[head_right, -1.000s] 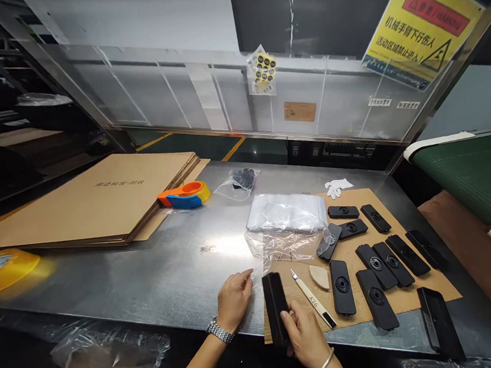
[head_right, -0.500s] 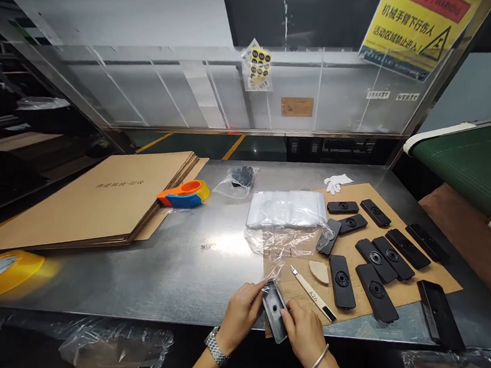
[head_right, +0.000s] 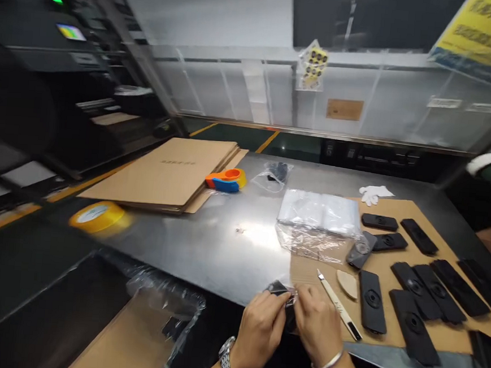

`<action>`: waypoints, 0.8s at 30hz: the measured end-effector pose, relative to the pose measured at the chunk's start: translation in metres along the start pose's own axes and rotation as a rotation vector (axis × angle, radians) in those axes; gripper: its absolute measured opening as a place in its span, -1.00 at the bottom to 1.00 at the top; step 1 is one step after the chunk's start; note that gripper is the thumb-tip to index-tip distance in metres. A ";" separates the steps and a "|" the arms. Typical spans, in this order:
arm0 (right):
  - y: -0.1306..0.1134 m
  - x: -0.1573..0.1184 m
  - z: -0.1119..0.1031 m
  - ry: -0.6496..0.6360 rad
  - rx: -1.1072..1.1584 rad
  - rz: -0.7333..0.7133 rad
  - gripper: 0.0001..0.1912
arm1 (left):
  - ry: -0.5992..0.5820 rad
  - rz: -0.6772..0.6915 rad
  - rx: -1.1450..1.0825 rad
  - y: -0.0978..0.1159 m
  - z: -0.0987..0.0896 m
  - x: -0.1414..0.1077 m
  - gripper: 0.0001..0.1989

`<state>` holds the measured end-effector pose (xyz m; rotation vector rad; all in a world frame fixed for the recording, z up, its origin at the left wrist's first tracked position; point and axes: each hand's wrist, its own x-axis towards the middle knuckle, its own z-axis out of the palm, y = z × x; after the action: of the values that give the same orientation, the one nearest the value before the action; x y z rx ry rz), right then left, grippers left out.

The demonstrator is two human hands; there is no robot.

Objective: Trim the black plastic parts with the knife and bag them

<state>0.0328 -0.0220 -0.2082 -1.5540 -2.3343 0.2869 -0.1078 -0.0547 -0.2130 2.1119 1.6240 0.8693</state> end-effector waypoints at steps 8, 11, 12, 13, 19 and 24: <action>-0.025 0.042 -0.021 -0.205 0.360 -0.333 -0.77 | 0.305 -0.392 -0.749 -0.026 -0.060 -0.027 -0.80; -0.069 0.051 -0.023 -0.291 0.536 -0.406 -0.83 | 0.788 -0.699 -1.414 -0.042 -0.058 -0.053 -0.80; -0.087 0.052 -0.021 -0.313 0.592 -0.450 -0.84 | 0.871 -0.809 -1.581 -0.047 -0.055 -0.062 -0.78; -0.106 0.052 -0.018 -0.343 0.650 -0.505 -0.85 | 0.857 -0.906 -1.737 -0.051 -0.052 -0.072 -0.73; -0.192 0.044 0.043 -0.455 0.790 -0.795 -0.72 | 0.763 -0.921 -2.208 -0.078 -0.056 -0.126 -0.53; -0.211 0.032 0.111 -0.449 0.722 -0.837 -0.68 | 1.213 -0.981 -2.016 -0.131 -0.086 -0.162 -0.76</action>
<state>-0.2003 -0.0730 -0.2347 -0.1466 -2.5094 1.1628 -0.2870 -0.1796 -0.2687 -0.6390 0.7023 1.9592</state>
